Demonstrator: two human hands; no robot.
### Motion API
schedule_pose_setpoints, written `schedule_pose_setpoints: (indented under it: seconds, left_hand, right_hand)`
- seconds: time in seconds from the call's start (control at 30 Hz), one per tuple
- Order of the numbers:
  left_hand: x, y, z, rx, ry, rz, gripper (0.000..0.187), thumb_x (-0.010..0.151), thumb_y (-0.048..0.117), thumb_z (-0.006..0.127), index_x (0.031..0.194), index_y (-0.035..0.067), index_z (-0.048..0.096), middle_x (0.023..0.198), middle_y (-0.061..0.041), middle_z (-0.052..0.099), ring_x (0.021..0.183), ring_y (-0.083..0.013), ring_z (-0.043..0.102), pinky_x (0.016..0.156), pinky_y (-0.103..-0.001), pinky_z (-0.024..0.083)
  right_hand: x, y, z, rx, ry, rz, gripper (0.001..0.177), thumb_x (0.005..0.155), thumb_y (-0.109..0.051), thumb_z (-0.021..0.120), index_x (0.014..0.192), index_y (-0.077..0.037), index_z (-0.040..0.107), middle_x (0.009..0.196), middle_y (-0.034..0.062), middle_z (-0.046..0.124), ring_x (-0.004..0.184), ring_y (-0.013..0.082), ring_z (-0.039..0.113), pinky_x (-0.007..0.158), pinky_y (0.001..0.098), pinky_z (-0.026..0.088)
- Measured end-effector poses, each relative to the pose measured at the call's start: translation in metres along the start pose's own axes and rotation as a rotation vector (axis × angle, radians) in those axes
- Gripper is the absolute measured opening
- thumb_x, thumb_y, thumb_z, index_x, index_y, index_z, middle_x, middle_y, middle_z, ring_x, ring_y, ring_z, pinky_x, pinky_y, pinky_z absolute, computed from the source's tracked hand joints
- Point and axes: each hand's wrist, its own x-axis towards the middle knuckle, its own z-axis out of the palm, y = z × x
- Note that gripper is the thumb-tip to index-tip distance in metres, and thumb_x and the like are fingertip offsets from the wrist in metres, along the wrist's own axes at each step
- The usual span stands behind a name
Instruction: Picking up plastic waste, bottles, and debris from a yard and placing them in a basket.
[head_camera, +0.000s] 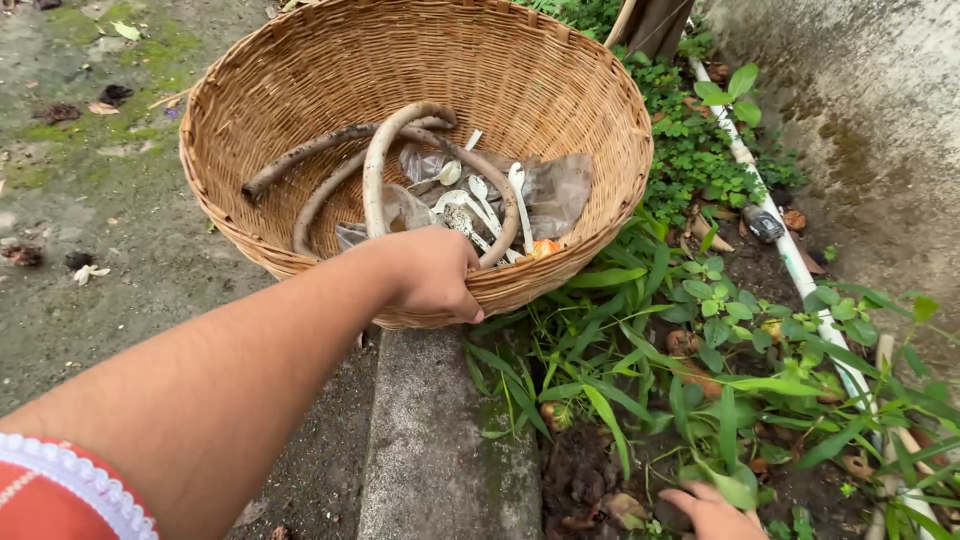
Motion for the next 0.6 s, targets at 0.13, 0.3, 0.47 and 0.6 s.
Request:
schedule_pose_setpoints:
  seconds: [0.13, 0.3, 0.47, 0.6]
  left_hand:
    - [-0.001, -0.004, -0.003, 0.039, 0.014, 0.015, 0.054, 0.069, 0.044, 0.083, 0.107, 0.006, 0.078, 0.095, -0.018, 0.077, 0.093, -0.0319, 0.074, 0.088, -0.041, 0.056]
    - [0.000, -0.001, -0.004, 0.035, -0.016, -0.003, 0.057, 0.068, 0.045, 0.082, 0.111, 0.007, 0.077, 0.097, -0.017, 0.078, 0.095, -0.0309, 0.075, 0.089, -0.040, 0.056]
    - [-0.002, 0.002, -0.003, 0.000, -0.010, -0.016, 0.055, 0.067, 0.044, 0.082, 0.109, 0.009, 0.078, 0.098, -0.016, 0.078, 0.094, -0.0314, 0.075, 0.088, -0.041, 0.057]
    - [-0.002, 0.002, 0.004, 0.075, 0.007, 0.008, 0.053, 0.071, 0.047, 0.081, 0.100, 0.003, 0.078, 0.098, -0.020, 0.076, 0.095, -0.0358, 0.073, 0.089, -0.043, 0.056]
  right_hand:
    - [0.104, 0.067, 0.082, -0.022, 0.075, -0.195, 0.071, 0.087, -0.037, 0.078, 0.149, -0.039, 0.043, 0.157, -0.0085, 0.046, 0.148, 0.0172, 0.042, 0.128, 0.0448, 0.029]
    - [0.047, 0.005, 0.027, 0.362, 0.334, 0.054, 0.038, 0.094, -0.044, 0.066, 0.131, -0.036, 0.065, 0.133, -0.0099, 0.069, 0.126, 0.0155, 0.067, 0.120, 0.0482, 0.042]
    - [0.011, -0.080, -0.029, 0.209, 0.521, 0.038, 0.030, 0.092, -0.034, 0.066, 0.122, -0.037, 0.069, 0.118, -0.0112, 0.073, 0.122, 0.0123, 0.063, 0.118, 0.0571, 0.031]
    - [0.005, -0.147, -0.061, 0.112, 0.682, -0.285, 0.031, 0.087, -0.028, 0.065, 0.116, -0.035, 0.072, 0.106, -0.0061, 0.072, 0.115, 0.0195, 0.060, 0.104, 0.0521, 0.038]
